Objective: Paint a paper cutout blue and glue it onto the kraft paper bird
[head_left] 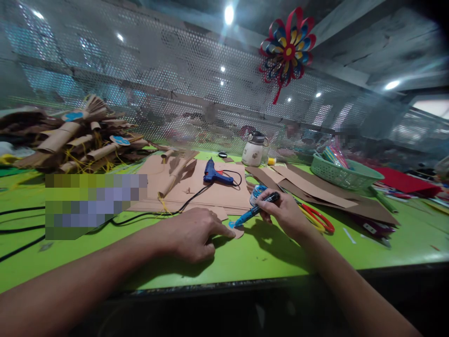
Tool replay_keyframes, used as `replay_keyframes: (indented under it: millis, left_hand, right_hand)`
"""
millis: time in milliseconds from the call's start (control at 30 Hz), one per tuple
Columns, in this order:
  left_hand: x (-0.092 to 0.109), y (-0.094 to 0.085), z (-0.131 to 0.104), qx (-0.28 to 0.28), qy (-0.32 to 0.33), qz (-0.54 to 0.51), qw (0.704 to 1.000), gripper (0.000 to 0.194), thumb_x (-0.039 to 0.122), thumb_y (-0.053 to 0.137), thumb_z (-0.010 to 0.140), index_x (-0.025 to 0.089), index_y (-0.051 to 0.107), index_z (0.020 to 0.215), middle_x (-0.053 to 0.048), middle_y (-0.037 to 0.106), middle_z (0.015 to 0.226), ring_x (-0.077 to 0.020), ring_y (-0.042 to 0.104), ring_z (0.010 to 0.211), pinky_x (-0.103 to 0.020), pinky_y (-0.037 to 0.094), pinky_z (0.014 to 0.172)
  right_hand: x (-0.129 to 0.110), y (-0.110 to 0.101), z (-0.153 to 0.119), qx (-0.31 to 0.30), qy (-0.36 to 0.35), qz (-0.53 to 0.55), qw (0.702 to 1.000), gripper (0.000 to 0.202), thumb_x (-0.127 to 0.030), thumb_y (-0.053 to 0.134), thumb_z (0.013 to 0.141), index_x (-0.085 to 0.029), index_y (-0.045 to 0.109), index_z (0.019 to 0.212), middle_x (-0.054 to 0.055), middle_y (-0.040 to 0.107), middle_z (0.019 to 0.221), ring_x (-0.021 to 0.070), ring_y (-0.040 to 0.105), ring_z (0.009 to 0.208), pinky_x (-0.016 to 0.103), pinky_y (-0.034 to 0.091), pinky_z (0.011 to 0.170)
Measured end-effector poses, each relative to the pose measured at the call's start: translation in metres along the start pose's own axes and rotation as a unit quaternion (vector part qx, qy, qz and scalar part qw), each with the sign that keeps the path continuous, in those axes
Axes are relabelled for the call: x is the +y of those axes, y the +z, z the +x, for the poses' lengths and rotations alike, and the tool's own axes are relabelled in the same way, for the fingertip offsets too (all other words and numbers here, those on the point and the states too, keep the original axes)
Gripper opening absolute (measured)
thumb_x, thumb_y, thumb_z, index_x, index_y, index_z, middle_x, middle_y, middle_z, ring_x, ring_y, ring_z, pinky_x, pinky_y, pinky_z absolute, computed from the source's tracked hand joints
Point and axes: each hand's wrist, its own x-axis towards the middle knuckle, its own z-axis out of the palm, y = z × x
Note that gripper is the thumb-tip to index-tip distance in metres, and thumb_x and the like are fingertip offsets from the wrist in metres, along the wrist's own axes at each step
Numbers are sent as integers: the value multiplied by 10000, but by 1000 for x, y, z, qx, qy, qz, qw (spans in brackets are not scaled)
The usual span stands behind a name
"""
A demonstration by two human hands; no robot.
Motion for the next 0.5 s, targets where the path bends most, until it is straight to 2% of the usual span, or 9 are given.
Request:
replay_keyframes:
  millis: [300, 500]
  left_hand:
    - [2, -1, 1, -2, -4, -1, 1000, 701, 132, 526, 619, 280, 599, 1300, -68, 681, 784, -238, 606, 716, -319, 420, 635]
    - [1, 0, 1, -1, -3, -6, 1000, 698, 130, 527, 624, 281, 597, 1303, -69, 679, 785, -239, 608, 733, -321, 420, 646]
  right_hand:
    - [-1, 4, 0, -30, 0, -13, 999, 205, -365, 633, 793, -184, 546, 755, -43, 521, 504, 104, 462, 442, 250, 392, 452]
    - [2, 2, 1, -24, 5, -7, 1000, 204, -364, 636, 790, -187, 540, 759, -43, 522, 502, 102, 456, 428, 243, 382, 428]
